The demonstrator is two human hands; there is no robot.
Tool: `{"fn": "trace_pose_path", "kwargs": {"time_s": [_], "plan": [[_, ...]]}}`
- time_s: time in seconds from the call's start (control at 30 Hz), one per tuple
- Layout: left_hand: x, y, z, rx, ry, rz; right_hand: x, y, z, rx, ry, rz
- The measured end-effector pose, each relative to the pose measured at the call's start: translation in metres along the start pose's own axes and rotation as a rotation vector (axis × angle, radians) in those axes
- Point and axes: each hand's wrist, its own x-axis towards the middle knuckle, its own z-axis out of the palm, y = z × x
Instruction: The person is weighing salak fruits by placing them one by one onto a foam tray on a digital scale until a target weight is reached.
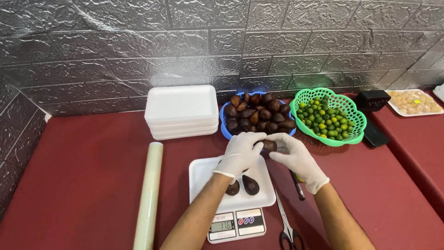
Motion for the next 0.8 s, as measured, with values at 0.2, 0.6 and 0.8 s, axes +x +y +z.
{"fn": "trace_pose_path", "kwargs": {"time_s": [0.2, 0.6, 0.8], "plan": [[-0.033, 0.001, -0.002, 0.233, -0.052, 0.048, -0.009, 0.033, -0.007, -0.199, -0.171, -0.200], [-0.087, 0.012, -0.014, 0.387, -0.172, -0.067, -0.009, 0.048, 0.018, -0.722, -0.273, -0.431], [-0.087, 0.001, -0.009, 0.379, -0.164, -0.075, -0.008, 0.060, 0.020, -0.754, -0.263, -0.398]]}}
